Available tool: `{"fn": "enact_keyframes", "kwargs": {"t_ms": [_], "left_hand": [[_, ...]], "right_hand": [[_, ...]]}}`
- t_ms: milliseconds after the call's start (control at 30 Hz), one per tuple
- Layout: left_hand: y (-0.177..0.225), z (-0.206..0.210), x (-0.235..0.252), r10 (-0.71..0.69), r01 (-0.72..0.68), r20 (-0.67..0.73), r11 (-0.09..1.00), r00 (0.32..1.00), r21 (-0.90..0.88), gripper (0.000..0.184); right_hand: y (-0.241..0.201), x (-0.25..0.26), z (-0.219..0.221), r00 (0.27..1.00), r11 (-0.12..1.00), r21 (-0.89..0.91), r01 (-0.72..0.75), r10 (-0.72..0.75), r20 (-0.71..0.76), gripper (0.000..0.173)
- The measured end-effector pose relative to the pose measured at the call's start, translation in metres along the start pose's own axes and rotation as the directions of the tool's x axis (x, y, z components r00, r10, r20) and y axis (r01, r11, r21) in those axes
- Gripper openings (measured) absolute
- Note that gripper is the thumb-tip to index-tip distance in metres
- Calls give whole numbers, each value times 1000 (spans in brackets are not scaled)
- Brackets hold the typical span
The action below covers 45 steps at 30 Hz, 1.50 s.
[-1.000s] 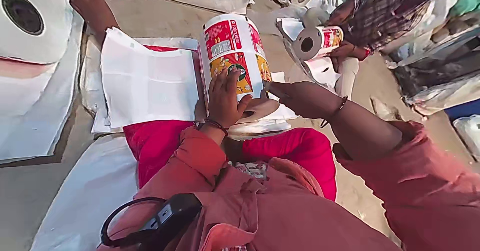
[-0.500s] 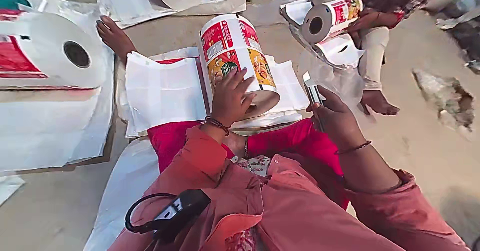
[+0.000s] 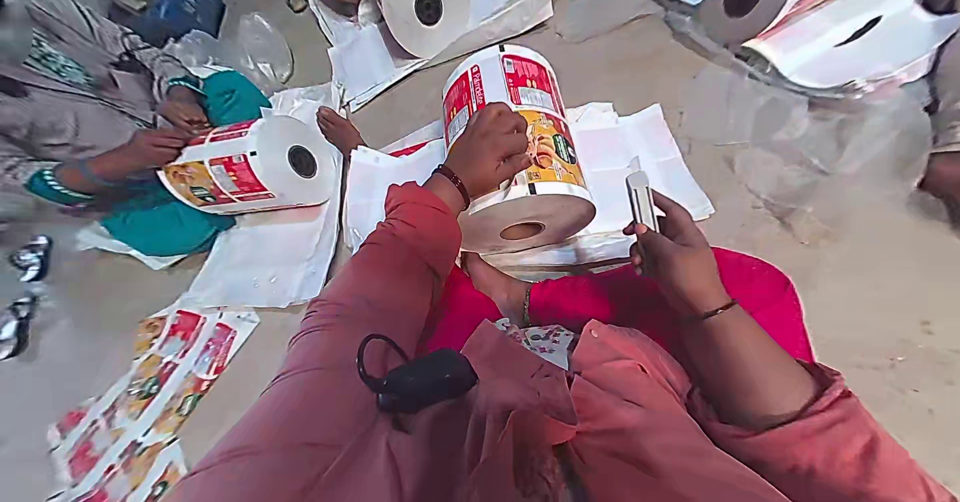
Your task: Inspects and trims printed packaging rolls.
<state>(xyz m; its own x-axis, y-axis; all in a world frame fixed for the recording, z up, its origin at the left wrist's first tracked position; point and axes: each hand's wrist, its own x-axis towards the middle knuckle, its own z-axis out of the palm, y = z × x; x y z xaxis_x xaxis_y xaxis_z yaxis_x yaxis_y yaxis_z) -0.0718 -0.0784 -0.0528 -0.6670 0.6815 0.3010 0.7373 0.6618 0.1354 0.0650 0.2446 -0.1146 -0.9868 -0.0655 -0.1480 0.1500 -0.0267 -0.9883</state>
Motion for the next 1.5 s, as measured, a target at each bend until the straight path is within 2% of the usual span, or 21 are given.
{"fn": "enact_keyframes", "kwargs": {"t_ms": [167,233,267,300,333,400,433,500,533,633,700,767,833,933,1000,1100,1167,1233,1300,1400,1500], "left_hand": [[-7,5,5,31,-31,-72,1000,997,3,56],[6,0,2,-92,94,-45,994,995,57,46],[16,-4,2,-211,212,-24,973,977,92,40],[28,-9,5,-355,353,-12,928,935,119,35],[39,-14,10,-504,500,1,856,864,132,31],[54,-22,18,-730,726,59,683,680,79,33],[55,-25,20,-794,796,100,604,599,26,41],[54,-28,22,-849,862,168,508,500,1,55],[53,-28,24,-845,860,206,510,494,26,53],[43,-32,26,-793,826,293,563,533,22,46],[31,-33,14,-803,833,225,519,552,-191,40],[16,-40,-3,-840,801,109,456,531,-388,34],[2,-46,-22,-875,764,11,417,484,-492,29],[-9,-52,-45,-898,740,-20,376,440,-558,25],[-14,-55,-51,-888,723,-11,381,459,-577,27],[-13,-59,-53,-845,732,7,459,535,-504,28],[1,-68,-53,-830,798,153,439,536,-413,24],[14,-72,-58,-821,847,257,426,509,-317,35],[29,-68,-69,-846,866,224,428,484,-257,34],[43,-34,-88,-896,816,96,345,433,-464,36],[51,-16,-84,-898,779,0,382,440,-497,41]], "right_hand": [[0,5,-8,999,998,66,-13,10,47,52],[-1,6,-8,997,995,99,-27,19,78,52],[-2,6,-8,996,992,121,-33,23,89,52],[-4,6,-9,995,989,143,-37,23,93,52],[-5,7,-10,995,986,162,-34,19,96,53],[-6,7,-11,995,979,203,-33,13,99,53],[-6,7,-11,995,974,222,-36,14,100,52],[-6,7,-10,994,970,240,-47,22,108,52],[-6,7,-10,994,969,241,-48,21,110,51],[-6,4,-10,994,969,243,-39,12,112,51],[-5,2,-11,995,969,246,-29,4,101,52],[-6,0,-12,997,972,233,-25,6,82,52],[-8,-1,-12,997,975,219,-41,25,76,53],[-5,-1,-9,997,976,211,-50,36,69,53],[-4,2,-8,997,979,194,-55,42,69,52],[-3,5,-4,995,985,153,-76,65,78,54],[-2,5,-3,995,987,134,-86,78,64,54],[-1,5,-1,996,988,126,-92,88,33,48],[-1,5,-1,997,990,114,-83,82,17,45],[1,6,3,997,995,64,-81,81,2,46],[1,12,9,997,996,39,-76,76,-11,45]]}}
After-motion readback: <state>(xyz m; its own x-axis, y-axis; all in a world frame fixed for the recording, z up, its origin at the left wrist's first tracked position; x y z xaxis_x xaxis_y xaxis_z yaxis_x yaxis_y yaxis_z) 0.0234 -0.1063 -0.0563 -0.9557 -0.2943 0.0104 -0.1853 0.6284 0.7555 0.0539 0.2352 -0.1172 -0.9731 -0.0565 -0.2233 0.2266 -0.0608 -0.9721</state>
